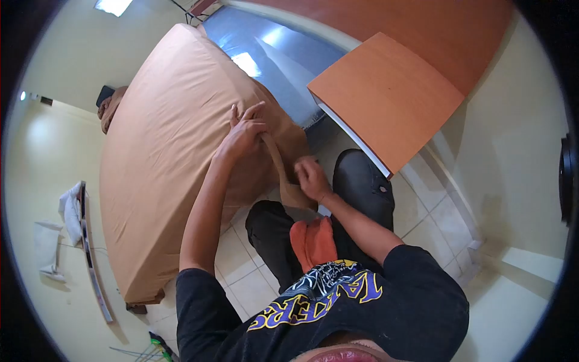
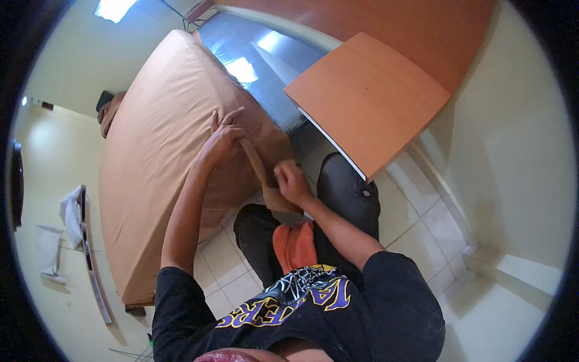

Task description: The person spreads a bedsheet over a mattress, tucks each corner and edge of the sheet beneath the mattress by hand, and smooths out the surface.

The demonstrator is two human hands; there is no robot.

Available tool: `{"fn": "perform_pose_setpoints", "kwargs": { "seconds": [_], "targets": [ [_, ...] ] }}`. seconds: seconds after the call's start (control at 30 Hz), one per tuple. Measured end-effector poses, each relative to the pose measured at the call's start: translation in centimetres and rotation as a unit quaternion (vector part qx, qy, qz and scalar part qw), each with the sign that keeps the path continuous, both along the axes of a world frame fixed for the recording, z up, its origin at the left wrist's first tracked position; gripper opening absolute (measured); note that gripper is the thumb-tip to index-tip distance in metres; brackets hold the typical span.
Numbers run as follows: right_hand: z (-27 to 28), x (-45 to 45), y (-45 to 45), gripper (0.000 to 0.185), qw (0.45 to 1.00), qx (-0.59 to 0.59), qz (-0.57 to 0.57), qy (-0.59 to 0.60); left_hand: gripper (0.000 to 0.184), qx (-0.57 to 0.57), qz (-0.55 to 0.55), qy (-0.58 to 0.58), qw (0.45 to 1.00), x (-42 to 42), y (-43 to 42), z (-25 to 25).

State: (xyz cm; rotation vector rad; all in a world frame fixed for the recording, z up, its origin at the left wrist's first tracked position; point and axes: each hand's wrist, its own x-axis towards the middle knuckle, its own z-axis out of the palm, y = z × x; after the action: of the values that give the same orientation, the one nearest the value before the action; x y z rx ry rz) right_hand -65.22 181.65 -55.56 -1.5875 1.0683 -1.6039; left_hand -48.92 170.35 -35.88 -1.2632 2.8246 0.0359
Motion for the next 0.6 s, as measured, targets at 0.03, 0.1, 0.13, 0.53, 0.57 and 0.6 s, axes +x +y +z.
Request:
{"fn": "perform_pose_setpoints", "kwargs": {
  "seconds": [0.03,0.1,0.13,0.53,0.57,0.6],
  "targets": [
    [-1.2,0.2,-1.7,0.016,0.996,0.031,-0.071,-0.032,0.026,0.001,-0.005,-0.01,1.0,0.3,-0.4,0.2],
    [-3.9,0.2,-5.5,0.03,0.975,0.125,-0.178,-0.034,0.023,0.046,-0.005,0.049,0.998,0.6,-0.9,0.2],
    [-5.5,0.3,-7.4,0.03,0.974,0.134,-0.179,-0.037,0.023,0.055,-0.006,0.044,0.998,0.7,-0.8,0.1],
    [-7.6,1.0,-9.7,0.051,0.908,0.367,0.148,-0.137,0.026,0.048,0.027,0.063,0.996,-0.5,-0.2,0.4],
    [-7.7,1.3,-9.5,0.047,0.901,0.388,0.172,-0.096,0.026,0.045,0.028,0.062,0.997,-0.5,-0.1,0.4],
    [-8.2,1.7,-9.3,0.043,0.891,0.407,0.195,-0.054,0.025,0.036,0.025,0.058,0.997,-0.5,-0.1,0.3]
  ]
}}
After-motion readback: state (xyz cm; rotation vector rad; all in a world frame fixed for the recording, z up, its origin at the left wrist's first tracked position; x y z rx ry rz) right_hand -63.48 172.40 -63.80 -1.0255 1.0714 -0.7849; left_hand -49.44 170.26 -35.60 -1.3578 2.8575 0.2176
